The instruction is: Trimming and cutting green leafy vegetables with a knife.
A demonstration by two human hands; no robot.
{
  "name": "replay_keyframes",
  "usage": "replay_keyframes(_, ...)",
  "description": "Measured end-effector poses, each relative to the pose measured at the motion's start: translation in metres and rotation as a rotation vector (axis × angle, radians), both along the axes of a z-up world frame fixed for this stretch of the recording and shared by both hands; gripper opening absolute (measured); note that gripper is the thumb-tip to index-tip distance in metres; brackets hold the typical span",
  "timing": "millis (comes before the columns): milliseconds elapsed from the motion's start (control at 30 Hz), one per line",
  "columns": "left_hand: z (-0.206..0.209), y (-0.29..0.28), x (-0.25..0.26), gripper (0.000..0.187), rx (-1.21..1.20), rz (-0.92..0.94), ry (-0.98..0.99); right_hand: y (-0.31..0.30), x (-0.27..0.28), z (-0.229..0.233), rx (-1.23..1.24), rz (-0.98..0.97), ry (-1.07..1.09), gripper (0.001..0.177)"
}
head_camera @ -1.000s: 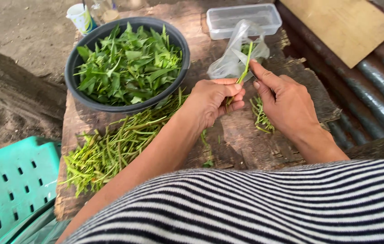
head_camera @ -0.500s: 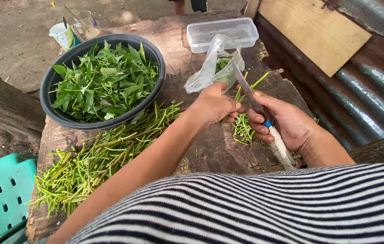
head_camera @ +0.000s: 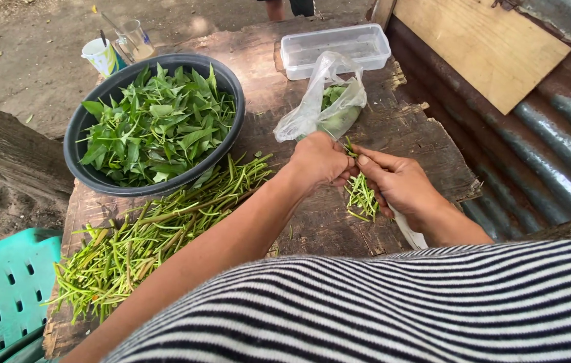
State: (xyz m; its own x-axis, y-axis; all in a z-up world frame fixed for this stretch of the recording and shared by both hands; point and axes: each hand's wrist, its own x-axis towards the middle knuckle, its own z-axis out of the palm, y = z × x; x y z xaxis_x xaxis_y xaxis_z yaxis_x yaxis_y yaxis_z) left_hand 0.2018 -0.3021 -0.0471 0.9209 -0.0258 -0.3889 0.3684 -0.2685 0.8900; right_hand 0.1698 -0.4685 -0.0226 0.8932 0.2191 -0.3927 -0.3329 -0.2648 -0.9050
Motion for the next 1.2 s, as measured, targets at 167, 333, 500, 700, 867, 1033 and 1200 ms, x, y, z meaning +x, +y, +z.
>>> replay_keyframes(167,0.011,-0.007,0.006,0.010,0.128,-0.037,-0.038,0.005,0.003,0.000,-0.052,-0.070,-0.028,0.037)
replay_keyframes(333,-0.026,-0.026,0.020,0.005,-0.084,0.049,0.043,-0.033,0.028,-0.029,-0.083,-0.217,0.101,0.037)
replay_keyframes(500,-0.021,-0.028,0.008,0.013,0.330,-0.194,-0.102,-0.067,0.037,-0.065,0.020,-0.206,0.476,0.034)
replay_keyframes(700,-0.038,-0.037,0.002,0.023,0.437,-0.063,-0.314,-0.057,0.029,-0.088,0.062,-0.171,0.524,0.046)
replay_keyframes(867,-0.049,-0.051,0.003,0.023,0.430,-0.040,-0.307,-0.049,0.027,-0.059,-0.027,-0.169,0.488,0.057)
replay_keyframes(1033,-0.067,-0.054,0.018,0.013,0.475,-0.110,-0.324,-0.049,0.037,-0.067,-0.035,-0.129,0.432,0.044)
replay_keyframes(1200,-0.065,-0.043,0.044,0.017,0.643,-0.287,-0.423,-0.047,0.043,-0.072,-0.008,-0.110,0.401,0.047)
